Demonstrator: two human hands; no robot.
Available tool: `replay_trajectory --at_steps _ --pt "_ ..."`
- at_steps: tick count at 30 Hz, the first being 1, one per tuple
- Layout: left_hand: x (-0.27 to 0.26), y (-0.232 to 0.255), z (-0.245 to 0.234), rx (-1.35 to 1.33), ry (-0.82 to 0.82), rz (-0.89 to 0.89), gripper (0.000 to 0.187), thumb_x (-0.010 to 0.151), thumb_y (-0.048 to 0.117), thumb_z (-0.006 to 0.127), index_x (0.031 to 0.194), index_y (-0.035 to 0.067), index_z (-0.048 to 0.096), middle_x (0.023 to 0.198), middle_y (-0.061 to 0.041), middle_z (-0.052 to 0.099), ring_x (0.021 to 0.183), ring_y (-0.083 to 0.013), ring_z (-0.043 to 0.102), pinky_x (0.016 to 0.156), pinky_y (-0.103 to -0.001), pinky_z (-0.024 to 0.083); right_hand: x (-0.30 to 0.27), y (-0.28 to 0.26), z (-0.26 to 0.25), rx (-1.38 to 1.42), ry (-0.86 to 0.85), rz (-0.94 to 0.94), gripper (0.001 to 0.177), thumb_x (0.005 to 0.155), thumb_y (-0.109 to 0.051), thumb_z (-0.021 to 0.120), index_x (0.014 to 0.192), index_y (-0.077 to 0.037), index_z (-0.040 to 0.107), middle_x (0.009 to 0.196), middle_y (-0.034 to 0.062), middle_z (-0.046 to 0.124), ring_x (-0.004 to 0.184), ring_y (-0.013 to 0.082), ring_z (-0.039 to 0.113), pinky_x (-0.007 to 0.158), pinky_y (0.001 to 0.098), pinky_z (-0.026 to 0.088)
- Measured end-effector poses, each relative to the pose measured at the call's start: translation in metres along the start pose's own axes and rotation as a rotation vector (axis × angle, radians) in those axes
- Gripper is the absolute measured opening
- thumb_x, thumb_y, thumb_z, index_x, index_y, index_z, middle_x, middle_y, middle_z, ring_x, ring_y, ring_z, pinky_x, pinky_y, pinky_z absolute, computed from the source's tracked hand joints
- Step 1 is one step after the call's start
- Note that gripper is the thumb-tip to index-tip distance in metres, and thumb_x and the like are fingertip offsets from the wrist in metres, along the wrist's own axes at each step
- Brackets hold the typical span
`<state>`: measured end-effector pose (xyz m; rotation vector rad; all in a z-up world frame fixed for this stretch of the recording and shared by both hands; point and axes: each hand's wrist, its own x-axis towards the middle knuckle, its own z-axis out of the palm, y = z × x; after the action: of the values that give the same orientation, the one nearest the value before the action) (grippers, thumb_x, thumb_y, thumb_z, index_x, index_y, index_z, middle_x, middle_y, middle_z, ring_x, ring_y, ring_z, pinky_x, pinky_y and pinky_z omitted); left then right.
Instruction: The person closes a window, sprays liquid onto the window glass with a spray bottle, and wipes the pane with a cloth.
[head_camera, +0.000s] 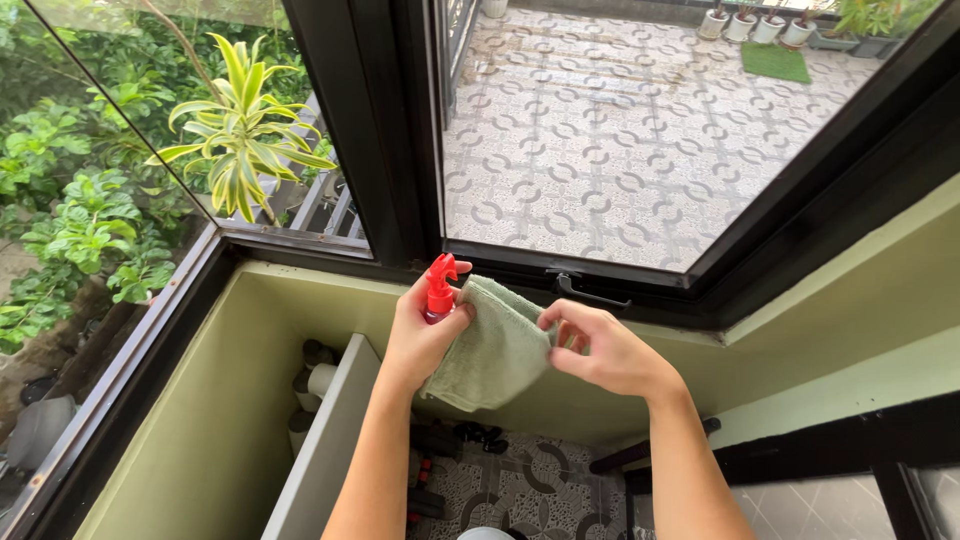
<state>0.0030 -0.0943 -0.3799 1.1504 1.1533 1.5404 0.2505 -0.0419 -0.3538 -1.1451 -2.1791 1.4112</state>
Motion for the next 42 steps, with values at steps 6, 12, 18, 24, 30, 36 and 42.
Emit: replay_trajectory --at_steps 6,12,18,24,30,36,42 --pt "0.004 0.001 0.002 0.054 -0.017 0.043 0.049 0.078 -0.001 0.065 0.126 0.007 0.062 0.079 0.005 0.060 0.065 -0.0011 0.047 0.058 -0.020 0.039 -0.003 0.015 -0.009 0.429 -0.057 -0.338 0.014 0.079 -0.007 0.062 0.090 -0.001 0.056 0.108 0.0003 0.061 0.081 0.0084 0.058 0.071 0.0261 0.053" --pt "-0.004 0.013 0.037 0.192 0.085 0.198 0.047 0.082 0.001 0.066 0.128 0.006 0.062 0.092 0.000 0.067 0.079 -0.0049 0.057 0.069 -0.023 0.048 0.013 0.020 0.013 -0.109 0.617 -0.124 0.027 0.089 -0.028 0.074 0.091 -0.003 0.064 0.093 0.0025 0.057 0.072 0.0112 0.054 0.062 0.0269 0.050" --pt "-0.022 0.038 0.102 0.549 0.040 0.006 0.054 0.082 0.015 0.070 0.135 0.015 0.058 0.094 -0.010 0.076 0.080 -0.0177 0.073 0.073 -0.031 0.056 0.004 0.022 0.054 1.127 0.243 -0.129 0.071 0.079 -0.065 0.052 0.129 -0.015 0.057 0.123 0.0010 0.067 0.106 0.0101 0.066 0.085 0.0314 0.056" --pt "-0.019 0.023 0.090 -0.107 -0.223 0.003 0.047 0.088 0.007 0.063 0.133 -0.001 0.051 0.128 -0.016 0.067 0.121 -0.0239 0.064 0.099 -0.033 0.051 0.005 0.052 0.042 1.491 0.213 -0.218 0.076 0.090 -0.068 0.046 0.132 -0.006 0.054 0.124 0.0140 0.064 0.111 0.0262 0.064 0.096 0.0431 0.051" --pt "-0.012 0.021 0.072 -0.343 -0.121 -0.171 0.046 0.087 0.004 0.056 0.132 0.000 0.048 0.131 -0.018 0.064 0.118 -0.0271 0.066 0.098 -0.039 0.054 -0.003 0.031 0.036 1.635 0.312 -0.145 0.060 0.087 -0.050 0.052 0.128 -0.006 0.057 0.123 0.0143 0.066 0.109 0.0293 0.065 0.092 0.0453 0.054" --pt "-0.015 0.016 0.071 -0.193 -0.186 -0.050 0.045 0.088 0.002 0.058 0.131 -0.001 0.051 0.127 -0.017 0.067 0.116 -0.0235 0.066 0.097 -0.035 0.052 0.010 0.047 0.032 1.404 0.330 0.196 0.048 0.092 -0.026 0.062 0.131 0.000 0.056 0.127 0.0175 0.062 0.112 0.0300 0.062 0.096 0.0461 0.053" --pt "-0.009 0.022 0.060 -0.073 -0.052 0.114 0.041 0.089 0.004 0.058 0.129 -0.002 0.054 0.118 -0.015 0.071 0.109 -0.0206 0.069 0.094 -0.033 0.053 0.015 0.047 0.001 0.654 1.378 -0.434 0.046 0.101 -0.020 0.052 0.140 0.004 0.047 0.139 0.0180 0.056 0.125 0.0294 0.058 0.107 0.0449 0.047"
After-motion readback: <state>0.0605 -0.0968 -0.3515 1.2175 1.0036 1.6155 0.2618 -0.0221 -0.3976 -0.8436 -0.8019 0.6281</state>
